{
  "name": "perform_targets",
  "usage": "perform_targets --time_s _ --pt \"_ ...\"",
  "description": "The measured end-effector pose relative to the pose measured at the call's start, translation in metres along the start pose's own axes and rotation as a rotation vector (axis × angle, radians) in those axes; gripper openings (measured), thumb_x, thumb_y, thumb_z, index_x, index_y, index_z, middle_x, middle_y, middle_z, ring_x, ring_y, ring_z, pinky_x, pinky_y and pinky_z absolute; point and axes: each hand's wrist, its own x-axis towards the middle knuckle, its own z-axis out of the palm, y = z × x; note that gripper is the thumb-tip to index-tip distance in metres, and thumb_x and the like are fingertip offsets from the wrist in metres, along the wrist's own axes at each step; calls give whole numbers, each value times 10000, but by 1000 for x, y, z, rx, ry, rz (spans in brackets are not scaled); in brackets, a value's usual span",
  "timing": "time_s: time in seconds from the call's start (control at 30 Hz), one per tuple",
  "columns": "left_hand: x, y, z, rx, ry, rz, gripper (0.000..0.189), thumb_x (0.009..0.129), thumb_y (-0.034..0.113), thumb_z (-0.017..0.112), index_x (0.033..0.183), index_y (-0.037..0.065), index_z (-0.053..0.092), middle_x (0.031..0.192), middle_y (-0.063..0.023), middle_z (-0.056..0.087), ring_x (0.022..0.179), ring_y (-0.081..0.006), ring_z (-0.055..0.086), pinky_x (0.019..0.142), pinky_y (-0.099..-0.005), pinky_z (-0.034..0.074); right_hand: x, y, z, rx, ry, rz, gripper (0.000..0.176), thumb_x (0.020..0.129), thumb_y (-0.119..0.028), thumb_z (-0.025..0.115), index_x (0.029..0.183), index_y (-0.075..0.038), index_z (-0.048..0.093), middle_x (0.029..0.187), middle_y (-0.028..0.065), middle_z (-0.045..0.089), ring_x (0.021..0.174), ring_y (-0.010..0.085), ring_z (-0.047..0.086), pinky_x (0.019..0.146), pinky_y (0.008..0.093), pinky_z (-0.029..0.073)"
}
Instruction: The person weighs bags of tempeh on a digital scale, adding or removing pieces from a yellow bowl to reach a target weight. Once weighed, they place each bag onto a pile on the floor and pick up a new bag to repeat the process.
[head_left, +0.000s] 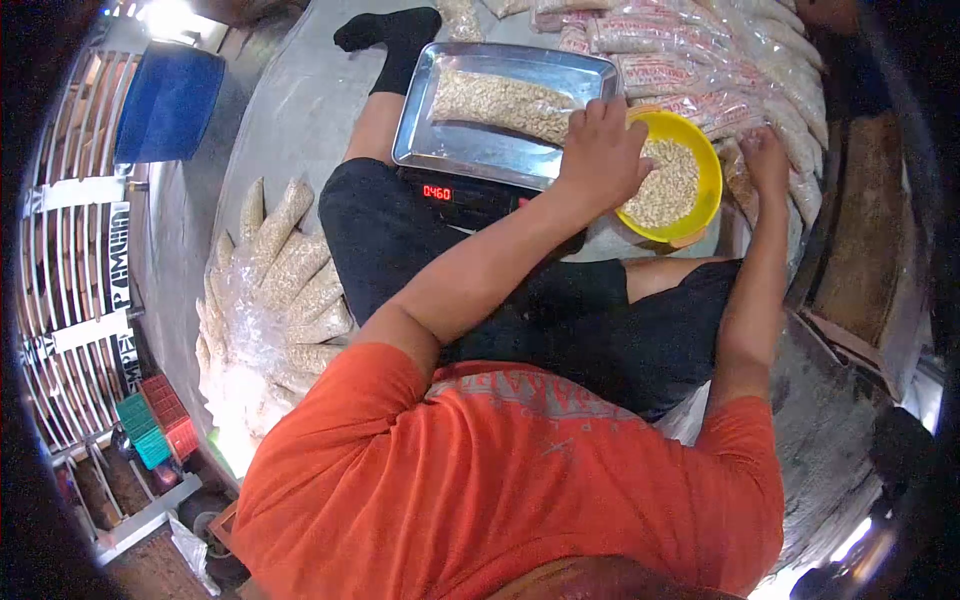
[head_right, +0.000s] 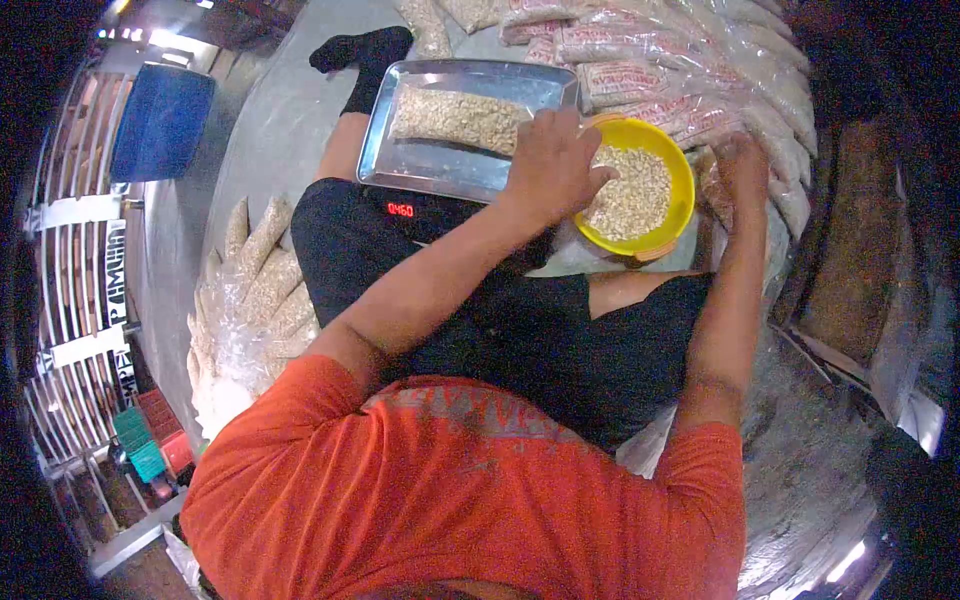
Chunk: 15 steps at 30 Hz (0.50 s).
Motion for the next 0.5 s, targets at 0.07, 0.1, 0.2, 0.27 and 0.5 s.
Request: perform_targets --time_s 0.07,0.1,0.2,0.27,0.5 --pt "-5 -5 16 11 34 -17 473 810 372 794 1144 65 659 1099 -162 585 1079 -363 566 892 -534 459 3 -7 -3 -9 39 -6 351 885 -268 769 1143 -44 688 1198 240 688 1062 429 660 922 466 524" --pt "-4 -6 20 19 55 -32 458 811 360 792 1121 55 647 1086 -165 589 1051 -356 582 863 -523 470 -10 -39 -20 -55 122 -4 362 892 -273 760 1136 -14 695 1250 241 666 1140 420 630 981 463 500" --pt "-4 3 6 -9 95 -87 448 823 357 775 1100 41 621 1085 -166 595 1027 -356 591 861 -498 493 -39 -98 -9 328 32 -33 341 885 -212 745 1148 0 697 1210 231 691 1150 381 648 993 457 502" --pt "2 14 -1 0 36 -120 422 850 345 734 1104 30 612 1063 -171 644 1001 -381 637 829 -510 524 -65 -136 -1 369 -309 -144 273 873 -162 717 1113 -34 711 962 189 743 919 327 722 857 434 543" --pt "-6 -10 11 -309 -86 -222 225 949 159 562 1117 53 667 1008 -256 702 946 -453 681 857 -537 544 -76 -171 37 938 -147 46 376 957 -390 733 1137 -64 677 1045 138 735 961 271 703 885 396 540"
